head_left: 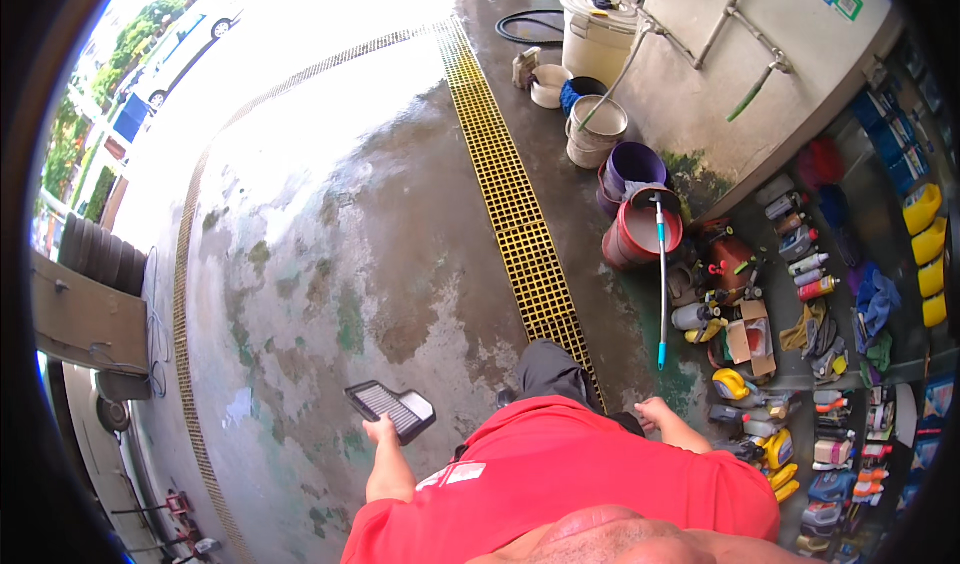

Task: The person removes a car's air filter using a power drill, then cleans it with a pressure washer. They remove the air filter housing, extract the filter, and spray it with water to remove debris before inspecting it.

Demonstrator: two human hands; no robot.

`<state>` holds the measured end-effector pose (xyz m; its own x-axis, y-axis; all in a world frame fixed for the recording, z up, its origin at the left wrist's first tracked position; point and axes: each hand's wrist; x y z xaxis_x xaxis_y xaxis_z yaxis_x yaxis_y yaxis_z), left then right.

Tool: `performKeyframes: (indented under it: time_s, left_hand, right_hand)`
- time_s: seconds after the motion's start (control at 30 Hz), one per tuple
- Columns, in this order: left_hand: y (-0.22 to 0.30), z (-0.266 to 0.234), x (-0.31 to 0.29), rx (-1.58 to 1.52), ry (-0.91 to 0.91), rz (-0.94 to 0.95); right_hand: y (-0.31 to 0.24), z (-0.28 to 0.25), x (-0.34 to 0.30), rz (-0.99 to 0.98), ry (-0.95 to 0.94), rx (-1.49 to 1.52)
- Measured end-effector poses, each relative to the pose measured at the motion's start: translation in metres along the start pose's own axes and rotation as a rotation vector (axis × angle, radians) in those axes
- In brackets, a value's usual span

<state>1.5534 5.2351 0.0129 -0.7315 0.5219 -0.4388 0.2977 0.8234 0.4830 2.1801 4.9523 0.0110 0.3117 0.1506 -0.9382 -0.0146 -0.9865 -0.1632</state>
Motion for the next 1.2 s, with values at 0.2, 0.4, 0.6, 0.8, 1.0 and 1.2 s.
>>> performKeyframes:
  time_s: [0.2,0.4,0.6,0.8,1.0,1.2]
  left_hand:
    - [0.282,0.116,0.084,-0.261,-0.026,0.341]
    - [0.442,0.194,0.127,-0.468,-0.085,0.254]
    - [0.537,0.27,0.117,-0.001,-0.052,0.048]
    - [0.609,0.347,0.176,0.525,-0.287,-0.112]
    - [0.908,0.427,0.189,0.327,-0.256,-0.049]
    - [1.171,0.544,0.282,0.203,-0.139,0.337]
  right_hand:
    - [-0.169,-0.051,0.094,0.08,-0.052,0.11]
    - [-0.492,-0.127,0.142,-0.206,0.043,0.099]
    - [-0.789,-0.22,0.166,-0.532,0.129,0.068]
    - [-0.958,-0.269,0.229,-0.501,0.228,0.142]
    - [-0.98,-0.29,0.283,0.019,0.016,0.134]
    - [-1.108,-0.311,0.321,0.114,-0.028,0.291]
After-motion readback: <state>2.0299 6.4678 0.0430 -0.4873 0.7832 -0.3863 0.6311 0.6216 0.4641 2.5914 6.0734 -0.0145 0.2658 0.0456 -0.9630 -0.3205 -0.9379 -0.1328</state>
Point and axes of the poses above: each hand's wrist, its own x-axis towards the middle knuckle, its own z-axis out of the palm, y = z × x, and after that the axes turned 3 degrees about -y, right-handed
